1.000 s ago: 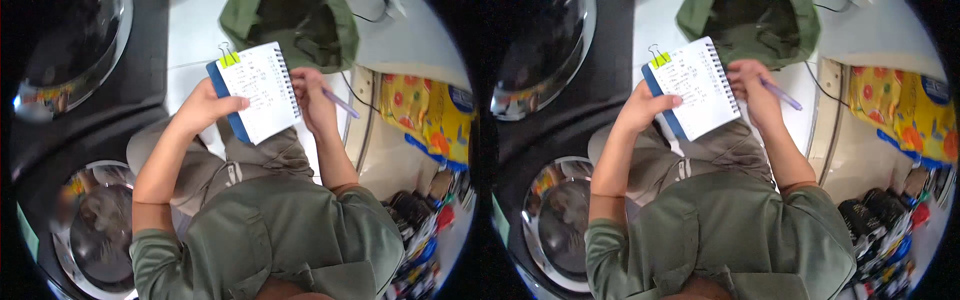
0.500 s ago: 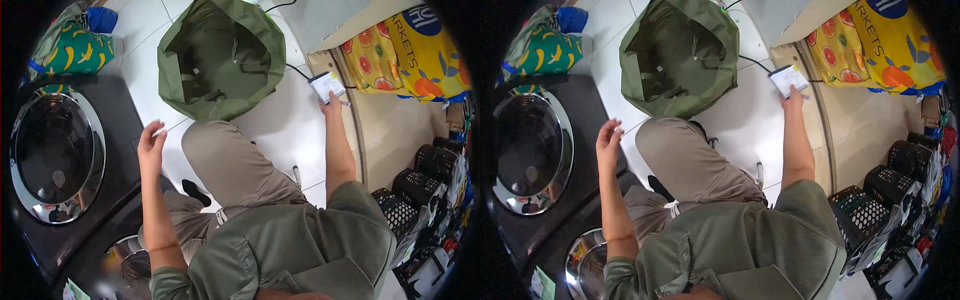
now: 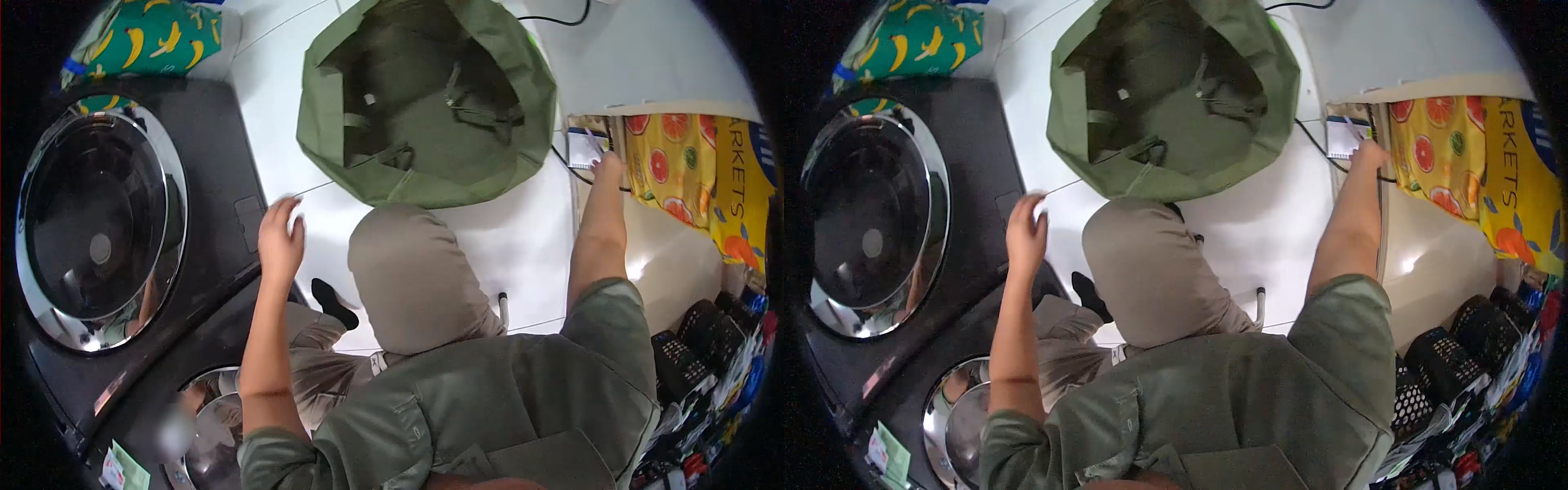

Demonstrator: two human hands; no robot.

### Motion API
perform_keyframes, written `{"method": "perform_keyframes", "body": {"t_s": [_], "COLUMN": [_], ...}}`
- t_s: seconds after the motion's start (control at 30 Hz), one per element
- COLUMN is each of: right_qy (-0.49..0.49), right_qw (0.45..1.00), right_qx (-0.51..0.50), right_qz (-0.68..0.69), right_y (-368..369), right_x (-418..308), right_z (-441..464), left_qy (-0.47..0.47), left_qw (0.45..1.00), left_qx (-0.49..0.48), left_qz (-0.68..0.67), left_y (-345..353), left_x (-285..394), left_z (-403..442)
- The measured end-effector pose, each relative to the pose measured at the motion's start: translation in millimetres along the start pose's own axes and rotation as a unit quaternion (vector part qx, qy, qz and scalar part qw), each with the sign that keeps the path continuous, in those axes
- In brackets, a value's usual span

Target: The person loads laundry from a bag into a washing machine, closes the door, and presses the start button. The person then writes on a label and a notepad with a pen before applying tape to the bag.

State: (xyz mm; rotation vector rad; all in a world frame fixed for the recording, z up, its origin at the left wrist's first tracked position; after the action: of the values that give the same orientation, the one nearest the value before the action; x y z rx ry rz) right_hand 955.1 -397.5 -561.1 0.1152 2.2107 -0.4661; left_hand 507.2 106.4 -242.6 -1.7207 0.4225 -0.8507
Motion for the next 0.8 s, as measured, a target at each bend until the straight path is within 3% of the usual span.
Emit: {"method": "perform_keyframes", "body": {"t_s": [0.07, 0.17, 0.2, 0.23, 0.27, 0.3, 0.33, 0.4, 0.47, 0.5, 0.57, 0.6, 0.63, 0.67, 0.7, 0.73, 0.77, 0.8], "right_qy": [-0.201, -0.376, -0.432, -0.457, -0.474, -0.474, -0.469, -0.517, -0.435, -0.423, -0.431, -0.476, -0.520, -0.532, -0.522, -0.510, -0.477, -0.495], "right_qw": [0.949, 0.925, 0.887, 0.851, 0.801, 0.744, 0.672, 0.475, 0.286, 0.215, 0.269, 0.230, 0.190, 0.184, 0.214, 0.244, 0.354, 0.455], "right_qx": [0.241, -0.040, -0.145, -0.258, -0.366, -0.459, -0.544, -0.488, -0.346, -0.304, -0.240, -0.214, -0.187, -0.184, -0.140, -0.095, -0.128, -0.273], "right_qz": [-0.022, 0.045, 0.073, 0.029, -0.017, -0.101, -0.184, -0.518, -0.780, -0.826, -0.827, -0.821, -0.812, -0.806, -0.814, -0.819, -0.794, -0.688], "right_y": [-12, 37, 58, 78, 97, 119, 135, 153, 142, 136, 124, 123, 122, 125, 125, 128, 139, 164], "right_x": [-37, -114, -147, -176, -189, -181, -173, -148, -132, -132, -158, -165, -171, -171, -175, -183, -190, -182], "right_z": [-26, -161, -233, -301, -357, -388, -413, -423, -389, -359, -336, -336, -339, -341, -342, -357, -371, -388], "left_qy": [0.142, 0.284, 0.318, 0.320, 0.346, 0.368, 0.366, 0.135, 0.136, 0.104, 0.037, 0.004, -0.065, -0.127, -0.180, -0.102, -0.055, -0.007], "left_qw": [0.987, 0.936, 0.915, 0.914, 0.876, 0.831, 0.831, 0.861, 0.740, 0.776, 0.848, 0.883, 0.964, 0.991, 0.928, 0.931, 0.923, 0.911], "left_qx": [0.032, 0.023, 0.009, 0.011, -0.003, -0.012, -0.002, -0.022, -0.172, -0.142, -0.105, -0.098, -0.076, -0.041, -0.042, 0.057, 0.090, 0.121], "left_qz": [0.065, 0.205, 0.250, 0.250, 0.336, 0.418, 0.418, 0.490, 0.635, 0.606, 0.517, 0.458, 0.245, 0.018, -0.323, -0.345, -0.370, -0.395], "left_y": [4, 37, 52, 59, 75, 89, 105, 123, 57, 38, -13, -42, -58, -71, -71, -104, -131, -156], "left_x": [47, 105, 116, 121, 123, 120, 100, 11, -3, -37, -88, -99, -119, -144, -174, -147, -121, -93], "left_z": [33, 77, 90, 102, 109, 118, 131, 167, 135, 137, 120, 100, 89, 79, 78, 58, 37, 13]}}
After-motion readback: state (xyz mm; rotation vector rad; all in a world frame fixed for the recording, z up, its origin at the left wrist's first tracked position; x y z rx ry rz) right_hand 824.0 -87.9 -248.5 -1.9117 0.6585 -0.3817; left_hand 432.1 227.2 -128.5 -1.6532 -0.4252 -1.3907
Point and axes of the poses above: each hand's wrist, its own z-axis towards the middle knuckle, its own y-axis out of the palm, x = y × z, the point moved 7 cm from there along z, towards the middle knuckle, and after that the axes turned 8 degrees about -y, right-handed, at the moved point
